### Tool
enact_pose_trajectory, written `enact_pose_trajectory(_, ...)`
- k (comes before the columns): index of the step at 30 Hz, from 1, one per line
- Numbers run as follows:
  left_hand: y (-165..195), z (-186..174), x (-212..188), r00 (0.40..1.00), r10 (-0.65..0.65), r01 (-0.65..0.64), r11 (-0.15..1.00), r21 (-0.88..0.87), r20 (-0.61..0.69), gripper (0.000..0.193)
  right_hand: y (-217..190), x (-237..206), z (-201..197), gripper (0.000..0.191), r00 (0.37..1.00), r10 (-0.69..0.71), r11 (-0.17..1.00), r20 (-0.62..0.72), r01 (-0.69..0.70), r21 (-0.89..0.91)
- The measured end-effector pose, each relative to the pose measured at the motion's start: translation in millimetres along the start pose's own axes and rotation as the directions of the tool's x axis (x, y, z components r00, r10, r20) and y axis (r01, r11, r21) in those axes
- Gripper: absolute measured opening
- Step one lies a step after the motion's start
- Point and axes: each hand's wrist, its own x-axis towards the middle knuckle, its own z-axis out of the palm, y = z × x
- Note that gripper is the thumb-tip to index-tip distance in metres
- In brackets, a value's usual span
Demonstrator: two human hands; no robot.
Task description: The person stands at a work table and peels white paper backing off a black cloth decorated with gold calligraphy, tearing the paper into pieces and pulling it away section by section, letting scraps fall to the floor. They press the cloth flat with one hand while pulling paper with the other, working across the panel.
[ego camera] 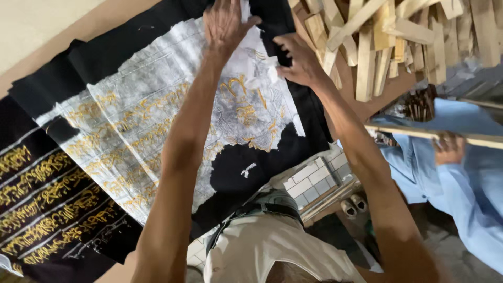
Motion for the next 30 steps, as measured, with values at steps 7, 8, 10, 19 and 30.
enact_pose_trajectory(7,36.3,0.2,-47.3,0.991,-0.122,0.122,0.992,0.018,0.054,0.111,22.1,-1.7,32.5,0.006,0.989,0.142,0.979,0.043,-0.134,-0.155)
enact_pose_trajectory(8,37.7,1.7,-49.8,0.993,-0.114,0.114,0.993,0.028,-0.006,0.11,19.8,-7.8,36.5,0.01,0.984,0.158,0.968,0.083,-0.138,-0.211)
enact_pose_trajectory(10,36.7,4.4,-50.6,0.987,-0.147,0.147,0.989,0.007,0.063,0.107,16.2,-21.0,41.6,0.015,0.994,0.011,0.982,0.105,0.009,-0.187)
enact_pose_trajectory(19,42.5,1.8,-63.0,0.988,0.035,-0.029,0.999,0.045,-0.148,0.096,-47.0,-90.1,-1.1,0.061,0.995,0.1,0.995,0.011,-0.1,0.023)
enact_pose_trajectory(30,68.3,-0.9,-80.4,0.995,-0.1,0.1,0.995,-0.009,-0.02,0.104,-8.6,-76.0,45.3,0.024,0.997,-0.067,0.978,-0.042,0.057,-0.201)
